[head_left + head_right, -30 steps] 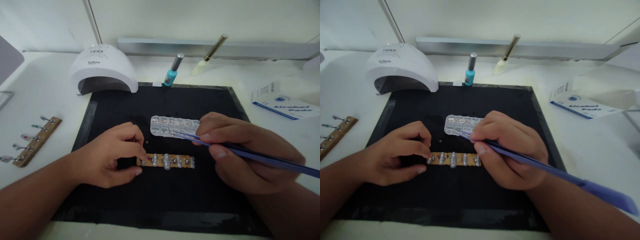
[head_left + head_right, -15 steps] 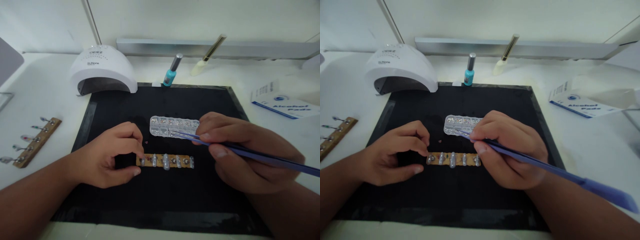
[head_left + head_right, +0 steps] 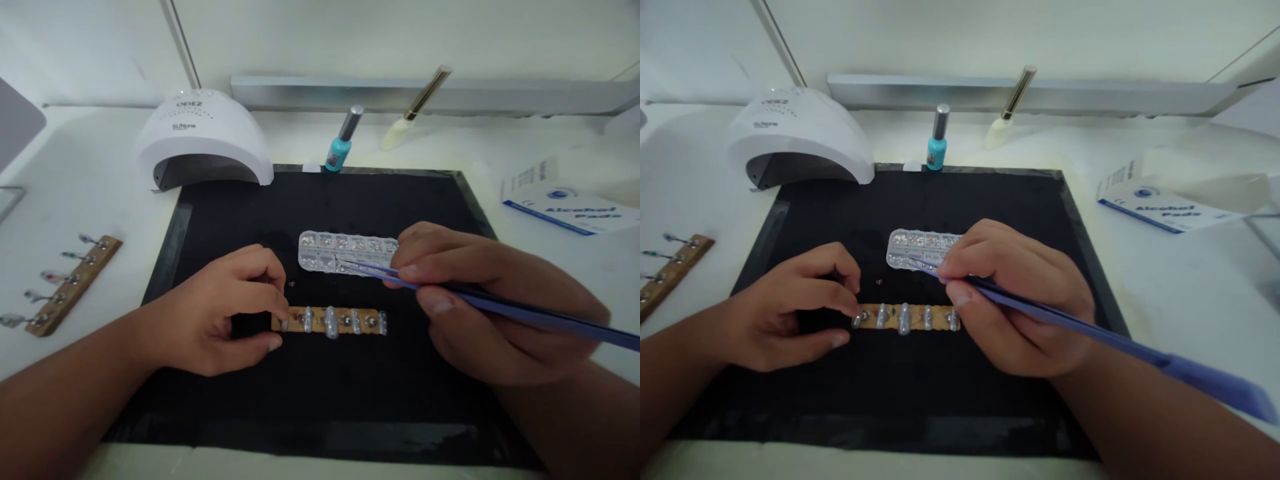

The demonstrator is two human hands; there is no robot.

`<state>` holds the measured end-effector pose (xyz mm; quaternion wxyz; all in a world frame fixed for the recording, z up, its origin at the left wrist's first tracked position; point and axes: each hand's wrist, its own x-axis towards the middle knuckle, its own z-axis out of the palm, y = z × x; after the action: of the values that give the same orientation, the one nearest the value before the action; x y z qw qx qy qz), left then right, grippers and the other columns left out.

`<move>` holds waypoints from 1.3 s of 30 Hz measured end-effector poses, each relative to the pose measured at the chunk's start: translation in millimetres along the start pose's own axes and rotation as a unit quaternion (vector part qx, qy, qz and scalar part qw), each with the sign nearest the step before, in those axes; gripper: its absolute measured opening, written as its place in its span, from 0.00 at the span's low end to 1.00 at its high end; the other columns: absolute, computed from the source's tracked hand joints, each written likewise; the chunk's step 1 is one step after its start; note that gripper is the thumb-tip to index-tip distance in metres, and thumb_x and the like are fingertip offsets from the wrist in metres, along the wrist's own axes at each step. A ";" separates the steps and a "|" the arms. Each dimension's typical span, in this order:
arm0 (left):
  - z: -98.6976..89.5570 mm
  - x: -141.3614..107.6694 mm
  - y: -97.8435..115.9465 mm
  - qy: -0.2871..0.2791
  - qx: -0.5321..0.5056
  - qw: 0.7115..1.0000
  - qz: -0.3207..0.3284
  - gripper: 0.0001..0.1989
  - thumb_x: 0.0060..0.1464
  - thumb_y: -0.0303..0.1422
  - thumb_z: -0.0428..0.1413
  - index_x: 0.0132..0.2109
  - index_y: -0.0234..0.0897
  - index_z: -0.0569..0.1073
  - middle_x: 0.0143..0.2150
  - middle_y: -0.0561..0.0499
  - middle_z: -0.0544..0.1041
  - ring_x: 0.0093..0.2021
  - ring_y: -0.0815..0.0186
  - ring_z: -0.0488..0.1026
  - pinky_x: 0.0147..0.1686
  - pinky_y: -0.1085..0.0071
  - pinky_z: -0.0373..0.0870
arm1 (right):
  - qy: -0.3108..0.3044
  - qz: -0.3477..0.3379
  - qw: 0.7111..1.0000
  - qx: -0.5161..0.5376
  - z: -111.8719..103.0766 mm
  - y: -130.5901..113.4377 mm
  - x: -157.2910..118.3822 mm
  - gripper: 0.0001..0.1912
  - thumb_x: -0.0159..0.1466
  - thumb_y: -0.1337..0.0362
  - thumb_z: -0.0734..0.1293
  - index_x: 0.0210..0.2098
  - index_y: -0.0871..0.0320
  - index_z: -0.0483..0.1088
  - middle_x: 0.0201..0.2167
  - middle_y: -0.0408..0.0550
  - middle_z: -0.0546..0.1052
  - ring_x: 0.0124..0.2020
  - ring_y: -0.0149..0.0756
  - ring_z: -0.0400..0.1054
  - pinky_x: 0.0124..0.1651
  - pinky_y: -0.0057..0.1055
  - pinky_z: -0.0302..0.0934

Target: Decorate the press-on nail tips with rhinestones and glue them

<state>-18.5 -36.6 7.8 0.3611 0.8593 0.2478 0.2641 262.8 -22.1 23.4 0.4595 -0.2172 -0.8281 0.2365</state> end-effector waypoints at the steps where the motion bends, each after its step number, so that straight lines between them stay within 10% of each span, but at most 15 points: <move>1: 0.1 0.1 0.1 0.000 0.000 1.000 -0.001 0.08 0.55 0.23 0.59 0.43 0.36 0.75 0.43 0.51 0.68 0.43 0.69 0.68 0.43 0.73 0.67 | 0.000 0.002 1.000 -0.001 0.2 -0.1 -0.4 0.17 0.56 0.79 0.63 0.42 0.58 0.72 0.34 0.48 0.75 0.32 0.38 0.69 0.31 0.39 0.65; 39: 0.6 2.4 -0.3 -0.007 0.016 1.000 -0.001 0.07 0.55 0.25 0.59 0.42 0.37 0.74 0.42 0.49 0.70 0.42 0.65 0.69 0.42 0.68 0.68 | -0.006 -0.012 1.000 0.002 -1.8 2.3 -0.4 0.20 0.55 0.79 0.64 0.44 0.57 0.74 0.34 0.49 0.76 0.31 0.40 0.70 0.30 0.39 0.66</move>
<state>-16.4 -35.2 7.9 0.3496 0.8665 0.2500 0.2540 264.9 -20.1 22.6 0.4573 -0.2053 -0.8331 0.2338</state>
